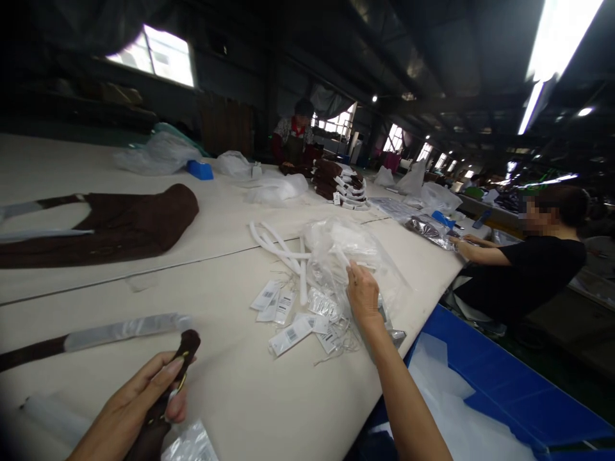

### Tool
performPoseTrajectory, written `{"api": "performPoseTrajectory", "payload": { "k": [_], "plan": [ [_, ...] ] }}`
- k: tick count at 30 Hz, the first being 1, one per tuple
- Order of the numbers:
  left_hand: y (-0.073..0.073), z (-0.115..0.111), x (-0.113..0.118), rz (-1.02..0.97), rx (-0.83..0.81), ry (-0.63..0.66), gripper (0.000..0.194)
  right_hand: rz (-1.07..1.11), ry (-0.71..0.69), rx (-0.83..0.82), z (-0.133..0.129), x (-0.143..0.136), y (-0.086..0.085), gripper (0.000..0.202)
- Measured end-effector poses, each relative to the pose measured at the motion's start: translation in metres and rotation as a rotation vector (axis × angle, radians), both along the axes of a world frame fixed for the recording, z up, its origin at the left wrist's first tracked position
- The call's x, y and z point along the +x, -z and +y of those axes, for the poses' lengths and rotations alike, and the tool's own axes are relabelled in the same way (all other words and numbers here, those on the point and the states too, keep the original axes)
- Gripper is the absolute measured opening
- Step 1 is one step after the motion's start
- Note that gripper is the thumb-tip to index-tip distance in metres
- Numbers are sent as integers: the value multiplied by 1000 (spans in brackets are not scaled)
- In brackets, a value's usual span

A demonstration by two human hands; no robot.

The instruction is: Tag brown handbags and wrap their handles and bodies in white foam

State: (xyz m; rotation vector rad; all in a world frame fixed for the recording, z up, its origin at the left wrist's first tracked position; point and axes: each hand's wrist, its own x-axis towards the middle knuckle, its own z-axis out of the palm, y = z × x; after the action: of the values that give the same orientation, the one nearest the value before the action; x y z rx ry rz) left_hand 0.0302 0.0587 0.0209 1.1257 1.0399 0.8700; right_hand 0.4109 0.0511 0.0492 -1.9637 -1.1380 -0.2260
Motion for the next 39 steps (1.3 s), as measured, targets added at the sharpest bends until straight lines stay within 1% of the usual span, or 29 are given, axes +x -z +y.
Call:
{"api": "performPoseTrajectory", "payload": {
  "k": [5, 7, 9, 11, 14, 17, 19, 22, 24, 26, 29, 31, 33, 34, 36, 37, 39],
  "plan": [
    [-2, -1, 0, -5, 0, -12, 36, 155, 32, 55, -29, 9, -6, 46],
    [-3, -2, -1, -8, 15, -12, 36, 177, 35, 80, -38, 10, -12, 46],
    [-1, -1, -4, -13, 29, -11, 37, 166, 40, 115, -45, 11, -20, 42],
    [1, 0, -7, -26, 26, 0, 40, 147, 40, 174, -50, 9, -29, 38],
    [6, 1, -11, -44, 4, 31, 45, 154, 31, 292, -56, 7, -43, 37],
    [6, -1, -13, -61, -14, 28, 45, 240, 14, 377, -59, 4, -53, 39],
    [2, -3, -13, -81, -26, 31, 46, 327, -33, 381, -61, -3, -57, 40],
    [-6, -7, -15, -157, -50, 42, 44, 443, -181, 283, -57, -25, -58, 38],
    [-11, -9, -16, -221, -71, 50, 42, 467, -322, 157, -50, -50, -55, 34],
    [-14, -11, -18, -260, -86, 80, 41, 406, -488, -17, -39, -82, -47, 26],
    [-13, -13, -19, -287, -95, 133, 40, 252, -754, -289, -20, -137, -34, 20],
    [-11, -13, -20, -296, -107, 165, 40, 212, -913, -392, -7, -170, -28, 22],
    [-8, -13, -20, -295, -124, 182, 40, 244, -1022, -416, 2, -193, -24, 22],
    [-7, -13, -19, -295, -133, 184, 41, 293, -1034, -404, 4, -198, -22, 21],
    [-5, -12, -19, -315, -146, 163, 41, 463, -982, -373, 1, -197, -19, 21],
    [-4, -12, -19, -332, -149, 143, 41, 579, -930, -360, -6, -193, -17, 26],
    [-2, -11, -18, -361, -152, 106, 40, 852, -827, -336, -26, -180, -9, 38]
  ]
}}
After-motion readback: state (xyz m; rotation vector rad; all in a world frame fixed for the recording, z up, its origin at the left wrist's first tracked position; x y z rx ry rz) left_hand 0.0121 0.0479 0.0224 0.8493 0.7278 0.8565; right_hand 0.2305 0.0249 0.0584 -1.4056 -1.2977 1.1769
